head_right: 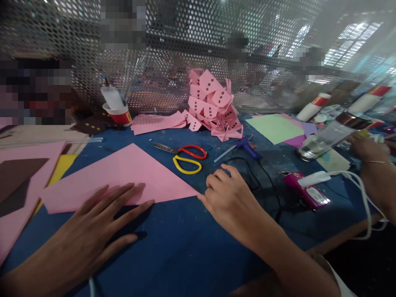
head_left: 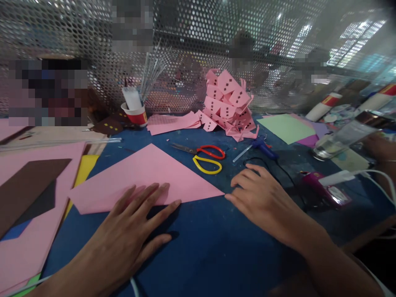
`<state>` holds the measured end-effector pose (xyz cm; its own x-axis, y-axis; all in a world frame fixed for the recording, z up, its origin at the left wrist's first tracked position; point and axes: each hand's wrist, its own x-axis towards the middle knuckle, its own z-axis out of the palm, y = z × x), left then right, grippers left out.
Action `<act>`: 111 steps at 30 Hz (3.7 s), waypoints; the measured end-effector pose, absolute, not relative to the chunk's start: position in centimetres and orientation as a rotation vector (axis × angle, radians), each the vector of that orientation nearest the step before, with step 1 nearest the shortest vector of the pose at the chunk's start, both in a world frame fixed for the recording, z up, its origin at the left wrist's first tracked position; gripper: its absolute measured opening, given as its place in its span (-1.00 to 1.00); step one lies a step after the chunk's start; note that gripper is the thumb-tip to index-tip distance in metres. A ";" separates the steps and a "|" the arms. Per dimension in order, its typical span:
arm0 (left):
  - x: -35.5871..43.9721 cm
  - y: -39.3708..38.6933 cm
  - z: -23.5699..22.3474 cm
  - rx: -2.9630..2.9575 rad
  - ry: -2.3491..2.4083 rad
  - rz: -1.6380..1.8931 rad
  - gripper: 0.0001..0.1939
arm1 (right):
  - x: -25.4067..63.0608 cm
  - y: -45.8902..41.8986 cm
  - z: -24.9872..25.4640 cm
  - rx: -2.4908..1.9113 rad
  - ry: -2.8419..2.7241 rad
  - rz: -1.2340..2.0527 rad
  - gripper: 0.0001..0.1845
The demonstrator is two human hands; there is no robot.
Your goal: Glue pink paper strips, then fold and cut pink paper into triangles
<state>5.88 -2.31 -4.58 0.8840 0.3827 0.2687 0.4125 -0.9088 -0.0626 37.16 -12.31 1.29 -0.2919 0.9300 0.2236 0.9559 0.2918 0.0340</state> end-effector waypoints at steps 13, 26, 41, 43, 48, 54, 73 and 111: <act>5.9 -2.5 -4.2 -2.982 -0.667 -0.278 -0.43 | 34.0 -10.4 -1.9 -1.408 -2.473 0.136 -0.71; 10.7 -1.8 -3.1 -3.224 -1.144 -0.647 -0.89 | 34.0 -10.2 -3.9 -1.359 -2.391 0.101 -0.69; 11.5 -1.9 -3.5 -3.161 -1.370 -0.723 -0.94 | 34.7 -9.9 -5.3 -1.328 -2.383 0.077 -0.64; 11.4 -1.9 -3.4 -3.168 -1.370 -0.725 -0.92 | 34.8 -9.9 -5.5 -1.332 -2.383 0.073 -0.64; 11.1 -1.8 -3.3 -3.178 -1.388 -0.718 -0.90 | 34.8 -9.9 -5.6 -1.362 -2.372 0.078 -0.67; 10.6 -1.7 -3.4 -3.169 -1.422 -0.745 -0.88 | 34.8 -9.8 -5.5 -1.324 -2.390 0.035 -0.66; 8.3 -1.1 -2.7 -3.179 -1.480 -0.628 -0.81 | 34.7 -10.0 -5.2 -1.337 -2.419 0.126 -0.60; 5.7 -1.6 -2.2 -2.869 -1.688 -0.489 -0.73 | 34.4 -10.3 -4.7 -1.399 -2.370 0.165 -0.65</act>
<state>5.71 -1.55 -2.22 0.4611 0.8772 0.1339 0.8129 -0.4781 0.3326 34.38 -10.35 -4.74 -0.4307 0.8631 0.2638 0.8183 0.4968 -0.2892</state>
